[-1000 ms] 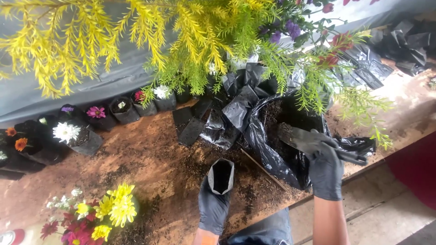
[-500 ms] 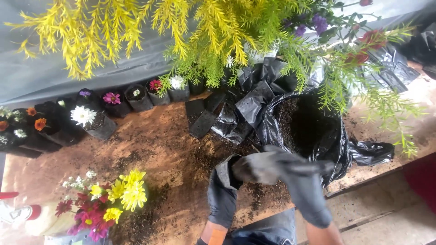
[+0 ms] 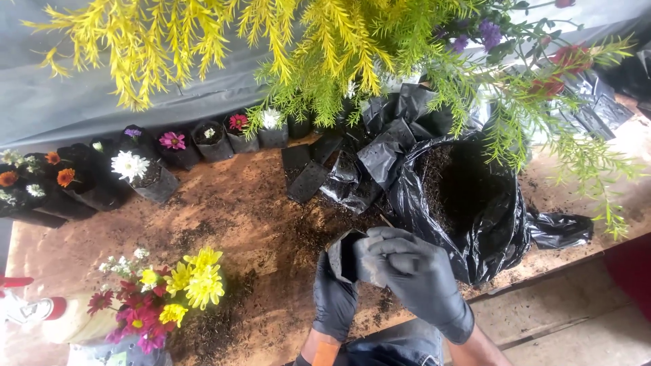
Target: The person pots small flowering plants into black plastic bags filled with soil. They use a small trowel to scoop soil from a larger bag and fill the smaller bags around the plants, then place the finished pots in a row.
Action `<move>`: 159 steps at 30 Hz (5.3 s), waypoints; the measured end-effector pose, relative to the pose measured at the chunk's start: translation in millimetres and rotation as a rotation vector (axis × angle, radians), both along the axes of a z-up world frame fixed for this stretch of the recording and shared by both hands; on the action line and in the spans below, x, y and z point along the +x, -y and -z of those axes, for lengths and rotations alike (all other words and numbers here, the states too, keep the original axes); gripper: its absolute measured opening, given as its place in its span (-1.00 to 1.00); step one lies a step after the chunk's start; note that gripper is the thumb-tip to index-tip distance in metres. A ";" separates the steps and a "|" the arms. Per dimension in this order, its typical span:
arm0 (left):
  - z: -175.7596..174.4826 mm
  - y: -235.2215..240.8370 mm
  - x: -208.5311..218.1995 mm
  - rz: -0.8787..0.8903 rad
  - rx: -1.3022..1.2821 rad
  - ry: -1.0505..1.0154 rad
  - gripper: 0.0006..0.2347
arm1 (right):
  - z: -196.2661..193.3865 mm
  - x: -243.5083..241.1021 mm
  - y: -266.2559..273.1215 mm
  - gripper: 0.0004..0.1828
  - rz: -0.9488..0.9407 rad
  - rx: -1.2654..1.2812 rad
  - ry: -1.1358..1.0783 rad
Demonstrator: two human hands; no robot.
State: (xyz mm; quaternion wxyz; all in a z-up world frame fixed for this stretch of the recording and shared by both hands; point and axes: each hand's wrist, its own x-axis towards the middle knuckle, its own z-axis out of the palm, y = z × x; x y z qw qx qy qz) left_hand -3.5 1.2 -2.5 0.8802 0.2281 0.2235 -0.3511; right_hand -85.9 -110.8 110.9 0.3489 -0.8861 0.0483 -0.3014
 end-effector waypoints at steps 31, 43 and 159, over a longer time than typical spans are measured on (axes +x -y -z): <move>1.7 -17.1 7.3 0.155 0.228 -0.064 -0.30 | 109.0 -28.9 -10.0 0.56 -0.099 0.281 -0.405; -61.6 -52.7 18.1 0.206 0.856 0.614 -0.18 | 170.5 22.8 -36.7 0.04 0.003 0.311 -0.098; 84.9 -213.7 82.7 -1.062 0.897 0.622 -0.78 | 260.1 38.0 -52.1 -0.12 0.142 0.418 -0.405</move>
